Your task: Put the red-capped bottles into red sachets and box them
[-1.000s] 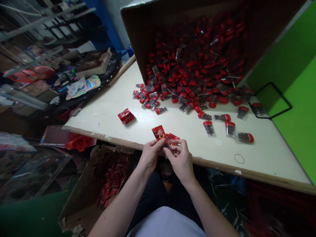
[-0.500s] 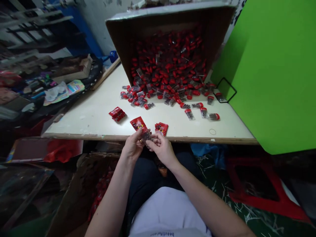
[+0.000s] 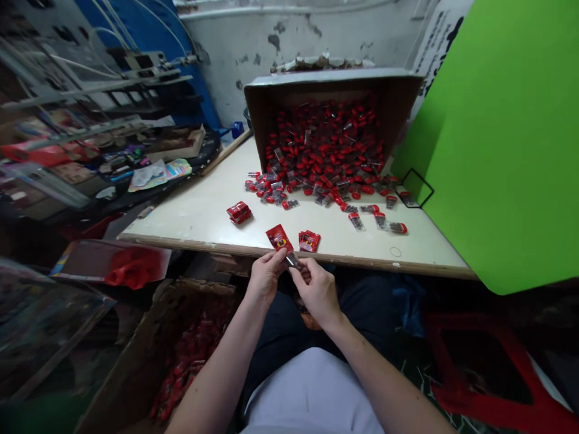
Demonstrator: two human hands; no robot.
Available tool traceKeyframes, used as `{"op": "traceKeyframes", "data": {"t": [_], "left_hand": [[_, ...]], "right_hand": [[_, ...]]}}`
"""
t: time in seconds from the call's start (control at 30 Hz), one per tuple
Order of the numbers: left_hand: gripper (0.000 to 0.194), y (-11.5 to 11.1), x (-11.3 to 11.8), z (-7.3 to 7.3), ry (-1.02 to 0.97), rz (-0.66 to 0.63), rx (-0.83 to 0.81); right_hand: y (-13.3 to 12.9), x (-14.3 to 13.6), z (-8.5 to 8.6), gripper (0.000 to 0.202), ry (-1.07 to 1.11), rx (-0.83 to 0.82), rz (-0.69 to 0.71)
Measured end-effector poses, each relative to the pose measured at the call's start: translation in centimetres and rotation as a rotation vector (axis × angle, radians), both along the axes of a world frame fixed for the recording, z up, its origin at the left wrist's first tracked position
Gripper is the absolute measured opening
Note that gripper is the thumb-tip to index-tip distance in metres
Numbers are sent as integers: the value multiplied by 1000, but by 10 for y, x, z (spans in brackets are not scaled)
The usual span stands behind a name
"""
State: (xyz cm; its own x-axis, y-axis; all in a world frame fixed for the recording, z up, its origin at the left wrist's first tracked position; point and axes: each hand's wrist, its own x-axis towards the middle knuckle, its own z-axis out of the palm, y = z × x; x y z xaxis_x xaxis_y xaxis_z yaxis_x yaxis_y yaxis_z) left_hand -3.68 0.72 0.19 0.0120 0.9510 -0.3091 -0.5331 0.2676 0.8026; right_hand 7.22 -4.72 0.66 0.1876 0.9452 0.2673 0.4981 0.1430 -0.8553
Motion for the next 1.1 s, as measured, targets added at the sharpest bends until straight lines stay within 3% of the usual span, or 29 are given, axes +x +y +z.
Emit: {"op": "traceKeyframes", "data": {"t": [0.13, 0.33, 0.4, 0.47, 0.6, 0.67, 0.8, 0.9, 1.0, 1.1], "left_hand": [[30, -5, 8, 0, 1, -17, 32], [30, -7, 6, 10, -132, -214, 11], [31, -7, 5, 13, -129, -254, 15], [30, -6, 6, 13, -100, -227, 24], [28, -1, 17, 6, -32, -107, 35], [28, 5, 23, 1, -18, -88, 26], [28, 17, 31, -1, 2, -94, -14], [36, 28, 31, 3, -35, -184, -46], [48, 41, 30, 6, -80, -244, -72], [49, 56, 31, 4, -72, -230, -62]], "right_hand": [[-7, 6, -2, 20, 12, 19, -48], [-1, 16, 0, 27, 727, -280, 127], [1, 16, 1, 27, 855, -341, 152], [3, 16, 0, 28, 832, -331, 136], [6, 18, -8, 28, 491, -171, 2], [10, 22, -11, 28, 427, -150, -31], [23, 31, -15, 27, 781, -300, 53], [36, 37, -15, 25, 1040, -407, 86], [50, 41, -15, 24, 1082, -431, 80], [62, 44, -19, 25, 984, -417, 53]]}}
